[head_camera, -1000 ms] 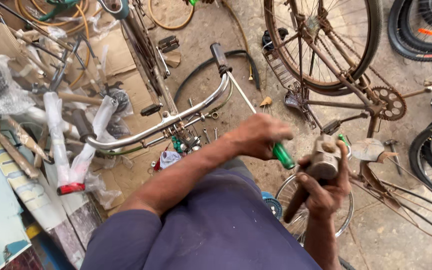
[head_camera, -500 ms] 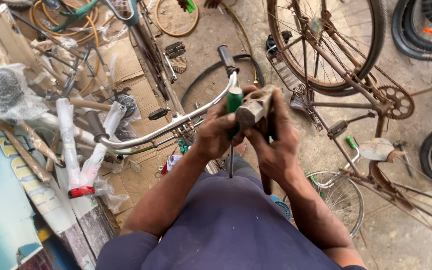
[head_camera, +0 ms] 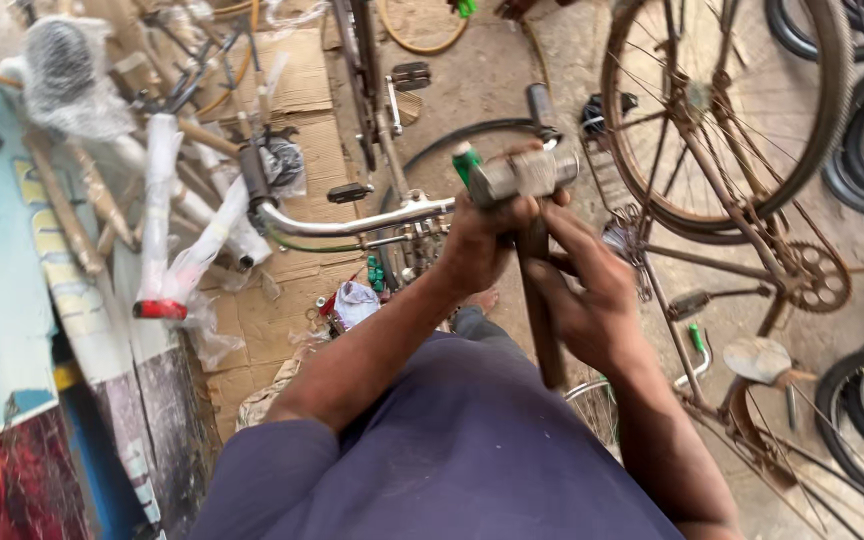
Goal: The person uses a hammer and a screwdriver to loosen and adjust the components of a bicycle handlebar, striking the tools to dislodge parts and then repositioning the metal bars by hand.
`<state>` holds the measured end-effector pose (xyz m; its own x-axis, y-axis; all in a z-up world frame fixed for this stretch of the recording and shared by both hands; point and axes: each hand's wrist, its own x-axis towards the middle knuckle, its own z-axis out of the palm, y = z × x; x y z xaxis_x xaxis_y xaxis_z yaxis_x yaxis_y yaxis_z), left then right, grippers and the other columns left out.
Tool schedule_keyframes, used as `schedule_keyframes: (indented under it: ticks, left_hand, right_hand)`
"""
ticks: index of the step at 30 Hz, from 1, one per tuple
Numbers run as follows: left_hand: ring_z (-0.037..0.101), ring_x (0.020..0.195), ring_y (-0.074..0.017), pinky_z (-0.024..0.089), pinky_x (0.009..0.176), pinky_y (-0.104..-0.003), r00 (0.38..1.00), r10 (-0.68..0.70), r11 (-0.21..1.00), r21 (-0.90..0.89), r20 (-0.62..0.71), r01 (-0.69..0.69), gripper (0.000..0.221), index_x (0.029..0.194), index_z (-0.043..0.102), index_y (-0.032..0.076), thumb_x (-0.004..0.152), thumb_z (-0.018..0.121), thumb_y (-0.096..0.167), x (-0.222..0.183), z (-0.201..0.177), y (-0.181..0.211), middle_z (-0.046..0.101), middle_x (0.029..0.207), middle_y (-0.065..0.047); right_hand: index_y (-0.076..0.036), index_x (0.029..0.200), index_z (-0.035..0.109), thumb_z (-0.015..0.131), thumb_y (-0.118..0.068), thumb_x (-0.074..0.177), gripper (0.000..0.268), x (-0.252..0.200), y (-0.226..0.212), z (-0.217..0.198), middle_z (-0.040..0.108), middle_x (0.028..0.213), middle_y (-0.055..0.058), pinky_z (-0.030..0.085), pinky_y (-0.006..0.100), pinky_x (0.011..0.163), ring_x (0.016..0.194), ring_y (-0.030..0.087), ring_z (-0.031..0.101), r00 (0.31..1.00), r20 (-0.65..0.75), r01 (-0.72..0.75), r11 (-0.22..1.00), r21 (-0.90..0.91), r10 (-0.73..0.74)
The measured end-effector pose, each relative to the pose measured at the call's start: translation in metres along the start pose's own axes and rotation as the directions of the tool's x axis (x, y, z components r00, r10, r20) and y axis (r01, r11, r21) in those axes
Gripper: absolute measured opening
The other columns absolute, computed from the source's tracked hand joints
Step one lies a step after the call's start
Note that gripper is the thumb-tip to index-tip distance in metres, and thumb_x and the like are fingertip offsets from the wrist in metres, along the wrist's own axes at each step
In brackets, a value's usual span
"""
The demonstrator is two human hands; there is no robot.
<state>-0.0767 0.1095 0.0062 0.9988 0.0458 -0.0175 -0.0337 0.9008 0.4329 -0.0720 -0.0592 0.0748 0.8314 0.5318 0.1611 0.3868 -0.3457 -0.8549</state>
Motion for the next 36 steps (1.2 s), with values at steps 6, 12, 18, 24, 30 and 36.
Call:
schedule_keyframes:
  ticks: [6, 12, 18, 24, 30, 36]
  left_hand:
    - [0.069, 0.103, -0.0245, 0.061, 0.089, -0.046, 0.980, 0.187, 0.982, 0.038, -0.061, -0.185, 0.080, 0.160, 0.041, 0.008, 0.093, 0.085, 0.013, 0.018, -0.010, 0.022, 0.068, 0.115, -0.016]
    - [0.069, 0.112, -0.0265, 0.062, 0.095, -0.044, 0.952, 0.249, 0.965, 0.038, 0.178, -0.259, 0.087, 0.159, 0.037, 0.025, 0.089, 0.088, 0.022, 0.013, 0.017, 0.060, 0.067, 0.130, -0.016]
    - [0.071, 0.100, -0.0262, 0.065, 0.081, -0.042, 0.936, 0.346, 0.938, -0.024, 0.058, -0.345, 0.063, 0.146, 0.048, 0.009, 0.094, 0.082, 0.022, 0.027, -0.008, 0.106, 0.070, 0.121, -0.017]
    - [0.067, 0.075, -0.0197, 0.059, 0.056, -0.035, 0.809, 0.584, 0.727, 0.488, -0.069, -0.483, 0.065, 0.148, 0.040, 0.013, 0.096, 0.080, 0.012, 0.007, -0.027, 0.159, 0.069, 0.101, -0.014]
    - [0.065, 0.069, -0.0221, 0.059, 0.063, -0.039, 0.916, 0.385, 0.815, 0.508, -0.114, -0.279, 0.054, 0.140, 0.049, 0.007, 0.098, 0.082, 0.007, -0.023, -0.050, 0.134, 0.066, 0.091, -0.009]
    - [0.069, 0.104, -0.0327, 0.063, 0.085, -0.039, 0.950, 0.205, 0.128, 0.956, 0.234, -0.263, 0.046, 0.130, 0.059, 0.010, 0.091, 0.084, 0.008, -0.002, -0.077, 0.084, 0.067, 0.125, -0.016]
  right_hand:
    - [0.003, 0.136, 0.060, 0.058, -0.018, 0.107, 0.037, -0.019, 0.044, 0.005, 0.069, 0.115, 0.016, 0.061, 0.033, 0.082, 0.096, 0.022, 0.069, 0.959, 0.064, -0.280, 0.904, 0.324, 0.274]
    - [0.002, 0.130, 0.064, 0.055, -0.022, 0.107, 0.034, -0.041, 0.073, 0.016, 0.066, 0.083, 0.007, 0.051, 0.027, 0.054, 0.065, 0.013, 0.061, 0.856, 0.285, -0.511, 0.616, 0.599, 0.432]
    - [0.004, 0.119, 0.069, 0.063, -0.011, 0.098, 0.026, -0.079, 0.108, -0.006, 0.057, 0.070, 0.001, 0.037, 0.023, 0.044, 0.053, 0.008, 0.047, 0.711, 0.618, -0.688, 0.512, 0.514, 0.335]
    - [0.002, 0.127, 0.065, 0.059, -0.011, 0.098, 0.032, -0.116, 0.099, -0.006, 0.057, 0.074, 0.002, 0.035, 0.022, 0.043, 0.052, 0.007, 0.045, 0.504, 0.638, -0.852, 0.217, 0.476, 0.581]
    - [0.003, 0.140, 0.058, 0.056, -0.008, 0.105, 0.037, -0.122, 0.085, -0.006, 0.054, 0.077, 0.003, 0.038, 0.023, 0.045, 0.054, 0.007, 0.046, 0.673, 0.343, -0.561, 0.150, 0.814, 0.655]
    - [-0.001, 0.142, 0.055, 0.060, -0.025, 0.103, 0.046, -0.074, 0.091, -0.015, 0.063, 0.134, 0.016, 0.063, 0.037, 0.092, 0.114, 0.023, 0.067, 0.873, -0.031, -0.361, 0.690, 0.628, 0.486]
